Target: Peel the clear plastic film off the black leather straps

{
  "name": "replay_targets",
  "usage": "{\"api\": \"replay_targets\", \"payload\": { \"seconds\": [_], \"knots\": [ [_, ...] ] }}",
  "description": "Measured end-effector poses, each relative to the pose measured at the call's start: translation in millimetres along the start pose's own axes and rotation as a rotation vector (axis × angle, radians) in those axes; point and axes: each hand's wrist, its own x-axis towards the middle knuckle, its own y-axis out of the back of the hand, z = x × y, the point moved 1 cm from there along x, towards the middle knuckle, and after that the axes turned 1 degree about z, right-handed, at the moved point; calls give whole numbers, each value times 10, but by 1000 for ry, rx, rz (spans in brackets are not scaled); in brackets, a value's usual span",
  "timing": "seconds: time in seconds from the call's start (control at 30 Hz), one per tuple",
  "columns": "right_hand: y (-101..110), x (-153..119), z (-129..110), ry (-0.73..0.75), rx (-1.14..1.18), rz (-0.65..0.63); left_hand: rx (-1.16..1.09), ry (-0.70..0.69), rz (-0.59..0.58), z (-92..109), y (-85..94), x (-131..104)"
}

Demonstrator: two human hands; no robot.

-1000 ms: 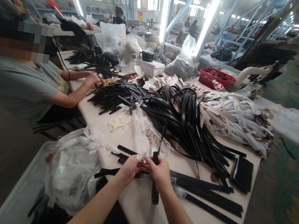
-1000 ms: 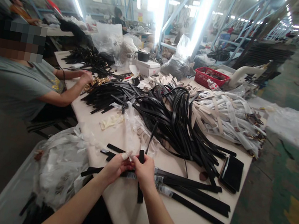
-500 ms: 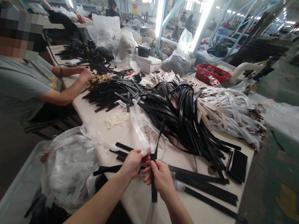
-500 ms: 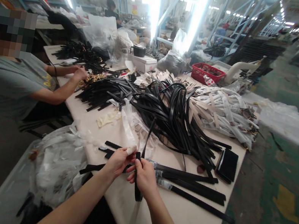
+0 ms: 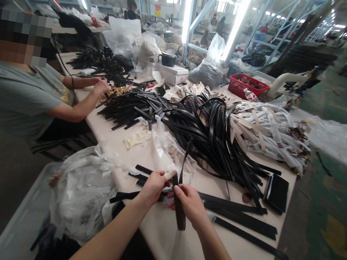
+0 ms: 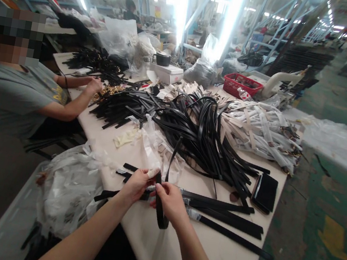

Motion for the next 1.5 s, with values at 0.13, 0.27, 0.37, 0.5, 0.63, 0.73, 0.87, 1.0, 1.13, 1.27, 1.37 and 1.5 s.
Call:
{"api": "replay_targets", "payload": {
  "seconds": [0.13, 0.27, 0.37, 0.5, 0.63, 0.73, 0.87, 1.0, 1.13, 1.27, 1.37, 1.5],
  "knots": [
    [74, -146, 1, 35, -136, 48, -2, -24, 29, -36, -16, -87],
    [102, -302, -116, 195, -255, 110, -73, -8, 30, -8, -68, -175],
    [45, -415, -162, 154, -298, 21, -246, -43, 160, 110, -75, -163],
    [14, -453, -209, 160, -546, 193, -187, -3, 127, 29, -131, -263],
    [35, -458, -299, 243, -675, 318, -69, 33, 2, -159, -206, -491],
    [5, -566, -276, 109, -471, 160, -95, 5, 13, -84, -179, -560],
    [-37, -710, -184, 28, -422, 71, -38, -85, 82, -7, -130, -612],
    [17, -704, -144, 1, -403, 74, 38, -2, -60, -189, -168, -706],
    [87, -749, -110, 46, -418, 26, -32, -16, 27, -188, -81, -630],
    [77, -771, -33, 4, -405, 73, -15, -20, 43, -209, -16, -655],
    [42, -720, 9, 7, -336, 58, 17, 70, -90, -314, -23, -747],
    [4, -686, 83, 4, -277, -12, -223, 255, -214, -290, -22, -655]
  ]
}}
